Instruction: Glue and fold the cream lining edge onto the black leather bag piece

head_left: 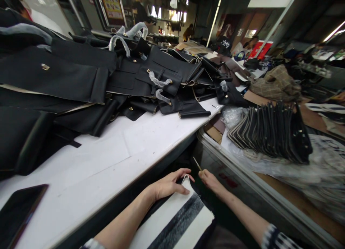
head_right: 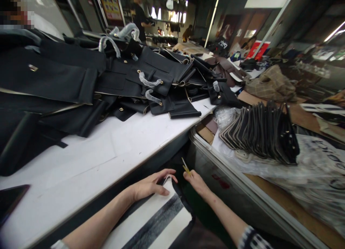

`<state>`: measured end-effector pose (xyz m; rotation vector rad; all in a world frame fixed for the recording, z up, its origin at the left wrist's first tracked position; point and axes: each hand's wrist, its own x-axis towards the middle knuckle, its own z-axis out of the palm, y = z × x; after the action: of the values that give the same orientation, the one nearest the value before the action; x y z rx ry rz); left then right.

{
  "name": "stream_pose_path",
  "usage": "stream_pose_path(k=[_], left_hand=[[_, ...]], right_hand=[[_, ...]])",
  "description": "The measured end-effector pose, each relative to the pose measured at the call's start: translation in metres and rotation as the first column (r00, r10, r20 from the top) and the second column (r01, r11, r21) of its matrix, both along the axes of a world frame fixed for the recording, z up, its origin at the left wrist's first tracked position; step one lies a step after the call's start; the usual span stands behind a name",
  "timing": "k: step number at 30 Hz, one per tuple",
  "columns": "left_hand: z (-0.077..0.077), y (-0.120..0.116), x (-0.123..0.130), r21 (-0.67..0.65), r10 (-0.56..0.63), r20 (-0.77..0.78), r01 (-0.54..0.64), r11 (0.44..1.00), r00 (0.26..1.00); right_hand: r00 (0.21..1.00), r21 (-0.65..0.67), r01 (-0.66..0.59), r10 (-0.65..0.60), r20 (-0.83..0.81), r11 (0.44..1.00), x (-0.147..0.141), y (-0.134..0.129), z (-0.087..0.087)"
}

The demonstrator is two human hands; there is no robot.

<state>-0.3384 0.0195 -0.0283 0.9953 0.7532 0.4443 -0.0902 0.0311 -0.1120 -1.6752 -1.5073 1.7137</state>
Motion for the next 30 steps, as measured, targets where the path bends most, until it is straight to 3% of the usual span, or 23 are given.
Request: stream_pose_path(k=[3,6,7,9,11,13,18,24,30], left_hand=[[-0.004,0.0,0.001,-0.051,0.012,0.049,-0.009,0.999,0.999],[-0.006,0.0,0.002,-0.119,0.046,0.065,-0.038,0.992,0.997],[-0.006,0.0,0.002,-0.139,0.058,0.07,-0.048,0.989,0.996],[-0.004,0.0,0.003,-0.155,0.062,0.094,-0.047,0.987,0.994],[-0.002,0.0,0.004,-0.166,0.056,0.127,-0.034,0.986,0.99],[0.0,0.0,0.004,-0.191,0.064,0.141,-0.036,0.981,0.988],[-0.006,0.002,0.005,-0.225,0.072,0.156,-0.036,0.974,0.985],[-0.021,0.003,0.005,-0.262,0.146,0.177,-0.096,0.96,0.973],[-0.02,0.001,0.007,-0.287,0.198,0.13,-0.154,0.945,0.972]], right_hand=[[0.994,0.015,-0.028,0.03,-0.108,0.999,0.024,0.0,0.034],[0.964,0.097,-0.198,0.211,-0.16,0.975,0.025,0.002,0.068],[0.957,0.145,-0.249,0.266,-0.113,0.958,0.021,0.004,0.076],[0.929,0.315,-0.369,0.332,0.166,0.875,0.01,0.009,0.085],[0.841,0.457,-0.496,0.278,0.464,0.739,-0.003,0.016,0.086],[0.75,0.508,-0.613,0.244,0.615,0.605,-0.015,0.025,0.082],[0.688,0.529,-0.718,0.347,0.637,0.452,-0.032,0.048,0.076],[0.646,0.549,-0.763,0.37,0.668,0.342,-0.039,0.065,0.079],[0.606,0.559,-0.794,0.39,0.693,0.239,-0.044,0.074,0.077]])
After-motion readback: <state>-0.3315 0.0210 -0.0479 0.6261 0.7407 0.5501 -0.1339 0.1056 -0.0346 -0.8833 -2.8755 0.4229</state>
